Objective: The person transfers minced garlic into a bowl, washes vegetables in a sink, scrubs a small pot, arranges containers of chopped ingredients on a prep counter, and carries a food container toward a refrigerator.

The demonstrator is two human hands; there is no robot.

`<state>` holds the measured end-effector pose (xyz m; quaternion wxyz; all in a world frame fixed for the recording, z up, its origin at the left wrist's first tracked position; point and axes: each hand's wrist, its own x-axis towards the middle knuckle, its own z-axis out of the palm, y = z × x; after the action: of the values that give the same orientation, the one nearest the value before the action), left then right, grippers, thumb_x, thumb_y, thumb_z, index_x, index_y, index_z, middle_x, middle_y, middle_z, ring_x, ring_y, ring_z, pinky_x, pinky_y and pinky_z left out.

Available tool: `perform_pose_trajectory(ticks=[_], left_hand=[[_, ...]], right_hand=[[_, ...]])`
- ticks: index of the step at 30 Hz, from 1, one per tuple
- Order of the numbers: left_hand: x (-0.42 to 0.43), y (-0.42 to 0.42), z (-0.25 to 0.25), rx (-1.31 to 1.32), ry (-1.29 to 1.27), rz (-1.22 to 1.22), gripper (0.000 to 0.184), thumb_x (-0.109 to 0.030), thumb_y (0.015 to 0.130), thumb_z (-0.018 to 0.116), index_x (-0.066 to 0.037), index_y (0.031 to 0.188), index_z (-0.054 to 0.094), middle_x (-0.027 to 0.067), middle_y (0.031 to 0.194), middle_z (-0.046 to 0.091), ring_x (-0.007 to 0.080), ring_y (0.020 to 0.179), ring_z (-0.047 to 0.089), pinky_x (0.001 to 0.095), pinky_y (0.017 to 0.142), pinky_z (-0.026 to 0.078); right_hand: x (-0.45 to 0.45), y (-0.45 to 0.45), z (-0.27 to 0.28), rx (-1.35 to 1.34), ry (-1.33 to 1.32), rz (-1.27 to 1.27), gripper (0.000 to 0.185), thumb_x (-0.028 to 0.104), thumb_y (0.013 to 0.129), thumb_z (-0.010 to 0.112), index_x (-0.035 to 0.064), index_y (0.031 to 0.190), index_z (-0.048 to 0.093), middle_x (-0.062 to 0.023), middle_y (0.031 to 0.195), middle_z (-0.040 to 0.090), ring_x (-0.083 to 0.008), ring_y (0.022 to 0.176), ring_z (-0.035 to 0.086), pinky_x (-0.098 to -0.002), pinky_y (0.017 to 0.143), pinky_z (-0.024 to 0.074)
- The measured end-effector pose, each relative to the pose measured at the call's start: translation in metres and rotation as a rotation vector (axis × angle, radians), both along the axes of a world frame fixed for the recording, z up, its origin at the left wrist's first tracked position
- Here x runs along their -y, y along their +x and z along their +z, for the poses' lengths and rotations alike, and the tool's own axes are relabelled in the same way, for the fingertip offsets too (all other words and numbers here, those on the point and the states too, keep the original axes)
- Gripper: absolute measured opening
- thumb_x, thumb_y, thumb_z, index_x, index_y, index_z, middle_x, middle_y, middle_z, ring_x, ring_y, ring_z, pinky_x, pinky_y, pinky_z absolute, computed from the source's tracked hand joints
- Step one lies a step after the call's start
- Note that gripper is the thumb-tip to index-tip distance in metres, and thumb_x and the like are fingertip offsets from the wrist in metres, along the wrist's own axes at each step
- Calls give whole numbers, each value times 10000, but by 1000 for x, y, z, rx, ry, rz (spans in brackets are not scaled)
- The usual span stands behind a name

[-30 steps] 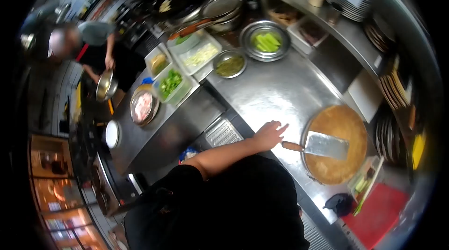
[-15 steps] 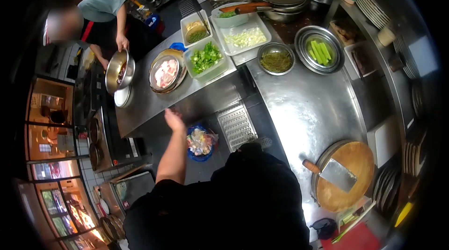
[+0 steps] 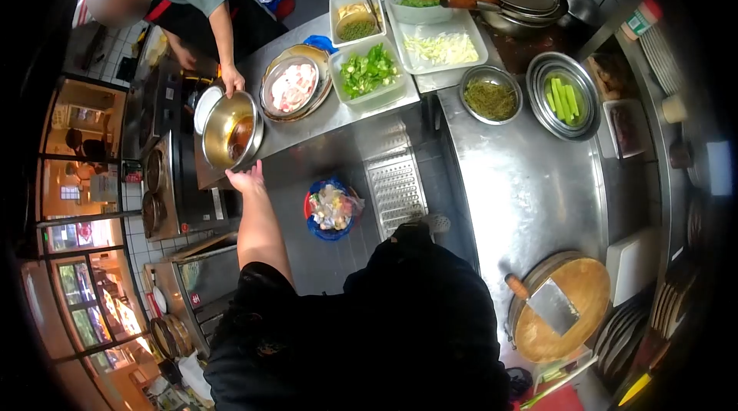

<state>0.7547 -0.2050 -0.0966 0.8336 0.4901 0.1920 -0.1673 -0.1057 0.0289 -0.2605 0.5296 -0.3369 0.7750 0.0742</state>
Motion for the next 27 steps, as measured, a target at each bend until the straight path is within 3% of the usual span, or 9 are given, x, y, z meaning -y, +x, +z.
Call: perform_pose_trajectory(ticks=[2, 7, 10, 11, 13, 18, 19, 20, 27], left_hand=[[-5, 22, -15, -27, 12, -55, 904, -578, 979, 508, -119, 1609, 50, 190, 1648, 19, 401, 1517, 125, 592, 1105, 400], [-1, 38, -26, 56, 27, -179, 479, -303, 1025, 514, -68, 1440, 470, 120, 1464, 503, 353, 1373, 435, 636, 1035, 454], [-15, 112, -72, -18, -167, -447, 453, -131, 971, 589, 12, 1393, 506, 176, 1422, 519, 376, 1289, 494, 657, 1034, 473], [-15, 76, -51, 388, 174, -594, 426, -115, 960, 597, 63, 1342, 532, 199, 1397, 527, 382, 1262, 501, 663, 1020, 486], [-14, 121, -78, 247, 0, -352, 388, -98, 978, 561, 107, 1306, 537, 224, 1387, 520, 414, 1243, 509, 682, 1018, 495], [-44, 82, -52, 1198, 1508, -635, 446, -276, 970, 633, 84, 1233, 611, 217, 1280, 616, 361, 1143, 611, 617, 907, 582], [-54, 60, -42, 1604, 1490, -305, 725, -599, 795, 761, 50, 1111, 689, 240, 855, 725, 429, 731, 697, 485, 659, 579], [-55, 71, -43, 1631, 1501, -272, 710, -605, 785, 768, 45, 1064, 698, 237, 830, 724, 428, 706, 694, 484, 636, 575], [-26, -133, 71, 1002, 655, -570, 718, -515, 816, 731, 61, 1221, 592, 267, 1163, 575, 421, 1072, 528, 524, 911, 438]], right_hand=[[-3, -1, 3, 20, 21, 29, 554, 341, 876, 729, 35, 1322, 612, -232, 1245, 664, -365, 1182, 625, -435, 1008, 491], [-46, 5, 2, 116, 92, 76, 558, 344, 878, 727, 36, 1328, 609, -231, 1250, 662, -365, 1187, 622, -436, 1010, 491], [-91, 9, -23, 281, 67, 139, 560, 346, 880, 725, 37, 1331, 607, -231, 1252, 661, -365, 1190, 621, -436, 1011, 490], [-117, 4, -43, 330, 44, 131, 561, 347, 880, 724, 37, 1332, 606, -230, 1253, 661, -365, 1191, 620, -436, 1012, 490], [-94, 21, -3, 269, 45, 158, 564, 351, 896, 706, 48, 1356, 587, -221, 1284, 646, -370, 1213, 605, -440, 1025, 482], [-45, 60, 66, 131, 26, 205, 659, 360, 869, 724, 85, 1432, 520, -169, 1333, 636, -330, 1221, 610, -432, 1020, 490], [-43, 62, 73, 137, 59, 245, 599, 420, 945, 618, 101, 1441, 518, -190, 1397, 578, -385, 1298, 533, -462, 1088, 429], [-44, 65, 72, 103, 36, 290, 599, 423, 936, 623, 104, 1434, 528, -191, 1406, 569, -375, 1309, 526, -452, 1088, 428], [10, 62, 167, 179, 29, 423, 355, 334, 926, 560, 79, 1120, 716, -166, 1105, 719, -321, 1054, 676, -447, 920, 515]])
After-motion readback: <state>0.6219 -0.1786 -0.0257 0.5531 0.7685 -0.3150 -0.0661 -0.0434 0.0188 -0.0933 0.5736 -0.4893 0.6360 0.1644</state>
